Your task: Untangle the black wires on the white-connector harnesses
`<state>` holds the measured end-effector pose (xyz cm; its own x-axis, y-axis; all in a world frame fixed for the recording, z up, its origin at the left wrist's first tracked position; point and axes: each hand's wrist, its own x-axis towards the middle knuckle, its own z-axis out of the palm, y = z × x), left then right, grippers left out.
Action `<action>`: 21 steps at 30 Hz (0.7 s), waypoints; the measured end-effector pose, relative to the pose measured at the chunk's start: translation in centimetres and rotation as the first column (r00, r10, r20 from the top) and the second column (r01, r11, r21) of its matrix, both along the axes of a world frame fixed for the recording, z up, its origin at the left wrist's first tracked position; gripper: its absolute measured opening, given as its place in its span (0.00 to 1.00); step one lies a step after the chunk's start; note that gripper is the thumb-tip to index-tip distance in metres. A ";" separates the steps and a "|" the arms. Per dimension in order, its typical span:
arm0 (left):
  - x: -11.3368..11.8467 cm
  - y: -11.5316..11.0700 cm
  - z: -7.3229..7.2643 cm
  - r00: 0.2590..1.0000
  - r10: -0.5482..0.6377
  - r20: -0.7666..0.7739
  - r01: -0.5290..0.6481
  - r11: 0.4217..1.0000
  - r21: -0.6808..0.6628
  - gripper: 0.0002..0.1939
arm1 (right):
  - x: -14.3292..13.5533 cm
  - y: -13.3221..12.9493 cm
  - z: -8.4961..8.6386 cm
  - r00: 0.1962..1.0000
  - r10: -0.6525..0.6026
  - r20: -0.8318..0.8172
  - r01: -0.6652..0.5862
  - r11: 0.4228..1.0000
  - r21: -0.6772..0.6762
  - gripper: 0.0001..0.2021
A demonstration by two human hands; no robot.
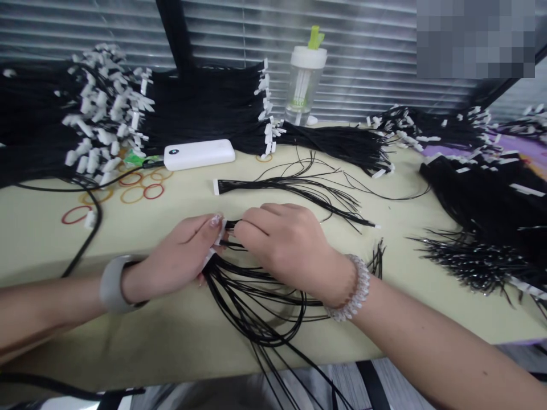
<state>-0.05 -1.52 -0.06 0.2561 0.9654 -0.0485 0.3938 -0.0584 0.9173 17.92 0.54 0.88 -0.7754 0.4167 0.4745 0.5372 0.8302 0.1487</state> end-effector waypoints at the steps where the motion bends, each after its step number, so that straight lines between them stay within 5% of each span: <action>1: 0.0 0.0 0.0 1.000 -0.007 -0.001 0.007 1.000 -0.002 0.20 | 0.0 0.0 0.0 1.000 0.001 0.005 -0.001 1.000 0.002 0.06; 9: 0.0 0.1 0.0 0.997 0.050 0.057 -0.049 0.999 -0.024 0.20 | 0.2 0.7 1.5 0.986 -0.164 0.022 0.164 0.986 -0.040 0.08; 17: -0.1 0.9 -1.3 0.953 0.225 0.205 -0.206 0.972 -0.110 0.19 | 2.2 0.3 4.5 0.954 -0.208 -0.214 0.176 0.972 -0.157 0.17; 19: -0.1 1.0 -1.3 0.941 0.255 0.222 -0.233 0.965 -0.121 0.19 | 2.3 0.1 4.3 0.969 -0.224 -0.107 0.178 0.927 -0.329 0.18; 21: 0.0 0.9 -1.1 0.947 0.260 0.190 -0.244 0.965 -0.100 0.19 | 1.9 -0.1 3.4 0.986 -0.154 0.067 0.164 0.801 -0.576 0.18</action>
<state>-0.04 -0.63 -1.16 0.0166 0.9953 -0.0951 0.1950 0.0900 0.9767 19.84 0.44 4.33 -0.6795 0.7276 0.0944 0.6709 0.6683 -0.3214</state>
